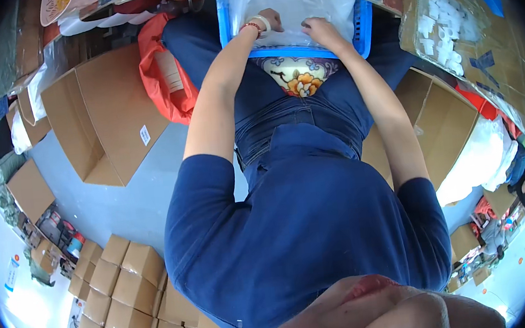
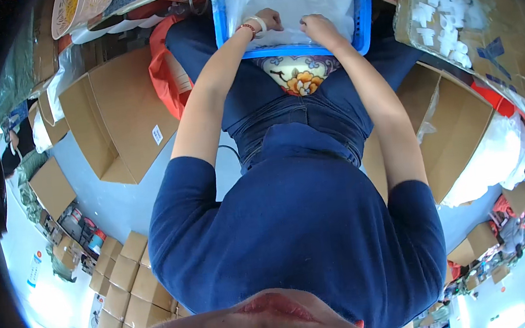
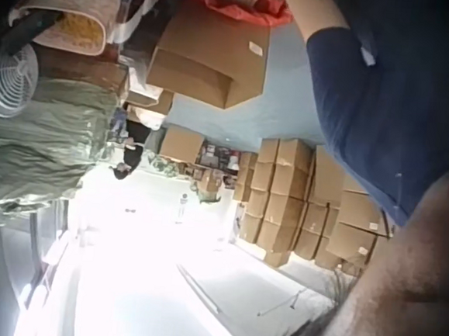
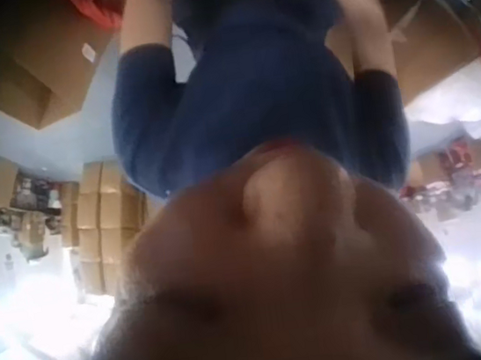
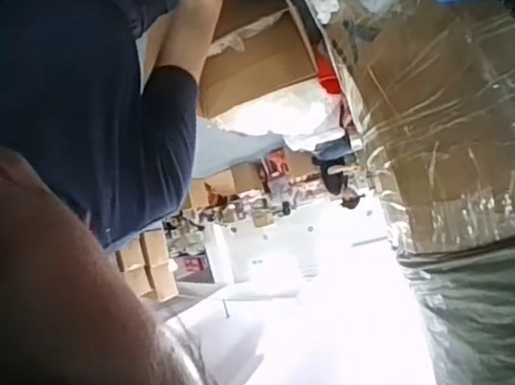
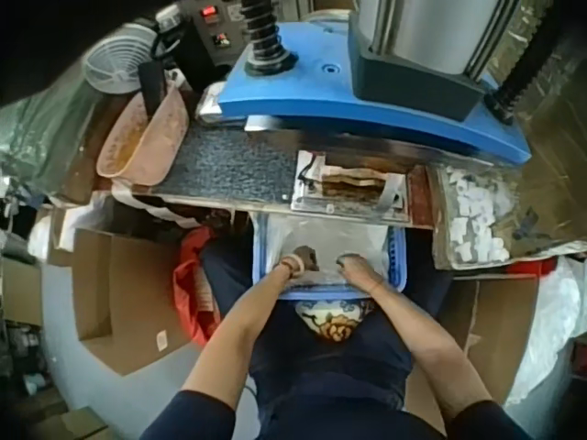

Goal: Placing items into plastic bags and sealing them using a heat sealer machine.

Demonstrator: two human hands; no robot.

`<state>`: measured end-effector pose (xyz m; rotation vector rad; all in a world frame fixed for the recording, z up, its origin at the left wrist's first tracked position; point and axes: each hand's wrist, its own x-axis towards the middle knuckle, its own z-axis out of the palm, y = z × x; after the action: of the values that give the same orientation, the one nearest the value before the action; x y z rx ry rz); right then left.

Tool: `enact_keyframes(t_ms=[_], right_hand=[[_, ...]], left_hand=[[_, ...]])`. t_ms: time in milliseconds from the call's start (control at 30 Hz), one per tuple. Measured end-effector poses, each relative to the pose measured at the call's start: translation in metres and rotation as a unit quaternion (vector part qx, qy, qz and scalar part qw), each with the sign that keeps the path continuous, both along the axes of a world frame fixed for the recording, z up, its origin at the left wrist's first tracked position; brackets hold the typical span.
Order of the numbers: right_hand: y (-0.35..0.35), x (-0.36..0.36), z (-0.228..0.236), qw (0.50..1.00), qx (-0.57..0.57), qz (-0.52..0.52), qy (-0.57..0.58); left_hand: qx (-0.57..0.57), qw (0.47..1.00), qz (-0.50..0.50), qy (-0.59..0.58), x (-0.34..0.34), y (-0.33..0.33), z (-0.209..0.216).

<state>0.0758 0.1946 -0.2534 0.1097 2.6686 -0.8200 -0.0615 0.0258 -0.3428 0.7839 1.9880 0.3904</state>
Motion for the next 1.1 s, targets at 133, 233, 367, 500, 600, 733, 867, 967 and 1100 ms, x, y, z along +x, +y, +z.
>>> enact_keyframes(t_ms=[133,233,367,500,600,733,867,967,1100], right_hand=[[0.004,-0.036,-0.086,0.973,0.083,0.129,-0.171],[0.02,-0.039,-0.084,0.981,0.125,0.04,-0.141],[0.029,-0.037,-0.051,0.991,-0.056,-0.057,-0.108],[0.025,-0.035,-0.04,0.993,-0.084,-0.062,-0.057],[0.03,-0.034,-0.048,1.0,-0.013,0.009,-0.011],[0.043,-0.044,-0.054,0.977,0.078,-0.162,0.112],[0.048,-0.058,-0.027,0.914,-0.254,-0.309,0.069],[0.046,-0.051,0.015,0.945,-0.115,-0.184,0.244],[0.048,-0.012,0.07,0.983,-0.08,-0.086,0.14]], left_hand=[[0.067,0.995,0.052,0.046,0.007,-0.003,0.014],[0.029,0.996,-0.009,0.079,0.01,-0.008,0.009],[-0.022,0.996,-0.064,0.054,0.009,-0.008,-0.009],[0.091,0.981,0.157,0.063,0.004,-0.002,-0.007],[0.231,0.901,0.361,-0.058,0.0,-0.007,0.021],[0.31,0.842,0.431,-0.097,-0.003,-0.02,0.077],[0.198,0.943,0.263,0.052,0.001,-0.029,0.117],[0.147,0.914,0.061,0.374,-0.001,-0.045,0.133],[0.191,0.819,0.205,0.5,-0.015,-0.078,0.148]])
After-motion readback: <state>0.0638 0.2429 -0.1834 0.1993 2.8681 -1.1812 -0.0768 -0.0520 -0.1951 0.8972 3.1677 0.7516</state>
